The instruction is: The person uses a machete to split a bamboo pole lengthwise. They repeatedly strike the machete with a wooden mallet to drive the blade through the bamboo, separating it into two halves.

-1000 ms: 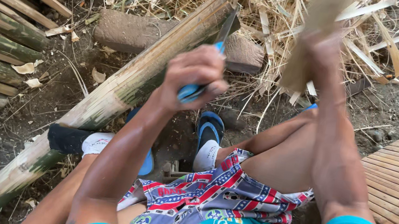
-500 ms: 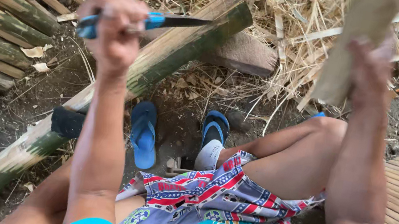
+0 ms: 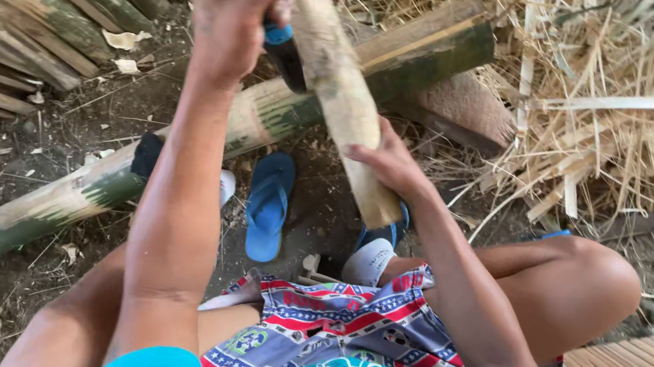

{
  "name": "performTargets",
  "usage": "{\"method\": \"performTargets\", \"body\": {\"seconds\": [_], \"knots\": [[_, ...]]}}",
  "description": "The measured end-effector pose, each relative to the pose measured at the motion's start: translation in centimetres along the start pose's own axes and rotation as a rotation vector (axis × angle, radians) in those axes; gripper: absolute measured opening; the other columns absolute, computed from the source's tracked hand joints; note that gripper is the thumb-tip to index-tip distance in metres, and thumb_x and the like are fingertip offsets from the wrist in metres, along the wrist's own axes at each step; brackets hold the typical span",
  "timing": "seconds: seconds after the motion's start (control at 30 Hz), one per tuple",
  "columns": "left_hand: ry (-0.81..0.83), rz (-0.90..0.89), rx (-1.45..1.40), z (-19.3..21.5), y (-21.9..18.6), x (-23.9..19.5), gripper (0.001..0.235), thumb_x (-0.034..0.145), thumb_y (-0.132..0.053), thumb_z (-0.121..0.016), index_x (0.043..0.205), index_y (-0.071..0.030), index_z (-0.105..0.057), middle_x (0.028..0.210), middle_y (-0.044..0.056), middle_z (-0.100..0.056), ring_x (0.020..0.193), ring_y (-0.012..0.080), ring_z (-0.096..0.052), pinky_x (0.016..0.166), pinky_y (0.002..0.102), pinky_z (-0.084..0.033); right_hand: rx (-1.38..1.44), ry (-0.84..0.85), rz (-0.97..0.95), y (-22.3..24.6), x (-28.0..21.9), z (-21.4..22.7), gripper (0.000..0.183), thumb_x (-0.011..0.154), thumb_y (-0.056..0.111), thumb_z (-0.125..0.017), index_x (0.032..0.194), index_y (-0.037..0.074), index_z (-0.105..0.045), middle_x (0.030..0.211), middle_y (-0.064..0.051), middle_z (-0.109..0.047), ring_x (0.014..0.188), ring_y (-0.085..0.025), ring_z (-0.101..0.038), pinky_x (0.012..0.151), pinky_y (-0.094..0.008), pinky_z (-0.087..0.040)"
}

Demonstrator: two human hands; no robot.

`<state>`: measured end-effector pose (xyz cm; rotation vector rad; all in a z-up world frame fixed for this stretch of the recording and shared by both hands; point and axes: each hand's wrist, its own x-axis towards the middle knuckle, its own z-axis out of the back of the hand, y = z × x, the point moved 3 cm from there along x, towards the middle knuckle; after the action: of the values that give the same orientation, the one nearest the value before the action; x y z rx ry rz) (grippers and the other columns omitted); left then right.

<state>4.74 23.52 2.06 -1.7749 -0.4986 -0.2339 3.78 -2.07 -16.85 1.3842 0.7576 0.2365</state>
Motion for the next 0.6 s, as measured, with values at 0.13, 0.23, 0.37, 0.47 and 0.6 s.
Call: {"method": "performTargets", "body": {"seconds": [0.13,0.23,0.37,0.47,0.6], "knots": [[-0.140,-0.025,-0.199,7.0,-0.7,-2.7,0.023,0.104,-0.012,-0.071,0.090,-0.005,-0.055,0.071,0.005,-0.051,0.059,0.0146,-0.050,0.061,0.034,-0.048,0.035,-0.154,-0.119,1.3,-3.7,6.0,0.086,0.077,0.032,-0.081,0.150,0.004,-0.044,0.122,-0.013,-0.066,0.104,-0.024,-0.068,0.086,-0.042,-0.060],[-0.219,-0.091,-0.298,12.7,-0.4,-5.5,0.031,0.101,-0.021,-0.073,0.086,-0.009,-0.049,0.066,0.002,-0.045,0.055,0.0133,-0.046,0.060,0.034,-0.046,0.195,-0.282,0.185,5.1,-5.5,12.7,0.069,0.095,0.022,-0.081,0.152,0.002,-0.048,0.128,-0.010,-0.065,0.109,-0.016,-0.069,0.089,-0.032,-0.062],[-0.377,-0.179,-0.349,17.5,1.2,-8.4,0.036,0.097,-0.034,-0.073,0.082,-0.014,-0.048,0.064,-0.001,-0.043,0.052,0.0102,-0.043,0.051,0.031,-0.043,0.120,-0.501,0.447,9.4,-4.3,17.0,0.097,0.104,0.042,-0.083,0.162,0.002,-0.018,0.137,-0.021,-0.056,0.109,-0.032,-0.065,0.094,-0.049,-0.068],[-0.409,-0.231,-0.323,17.9,1.2,-7.8,0.033,0.097,-0.030,-0.074,0.079,-0.016,-0.050,0.063,-0.003,-0.044,0.051,0.0079,-0.042,0.046,0.027,-0.040,0.091,-0.443,0.301,5.7,0.3,9.7,0.095,0.093,0.037,-0.082,0.158,0.000,-0.023,0.135,-0.021,-0.060,0.112,-0.030,-0.065,0.096,-0.044,-0.063],[-0.159,-0.121,0.194,9.9,1.4,-5.3,0.028,0.099,-0.029,-0.075,0.082,-0.010,-0.065,0.073,0.002,-0.059,0.062,0.0118,-0.058,0.055,0.028,-0.048,-0.039,-0.004,-0.075,-1.8,3.6,-11.5,0.093,0.080,0.030,-0.081,0.152,-0.003,-0.031,0.131,-0.020,-0.064,0.116,-0.027,-0.065,0.100,-0.038,-0.055]]}}
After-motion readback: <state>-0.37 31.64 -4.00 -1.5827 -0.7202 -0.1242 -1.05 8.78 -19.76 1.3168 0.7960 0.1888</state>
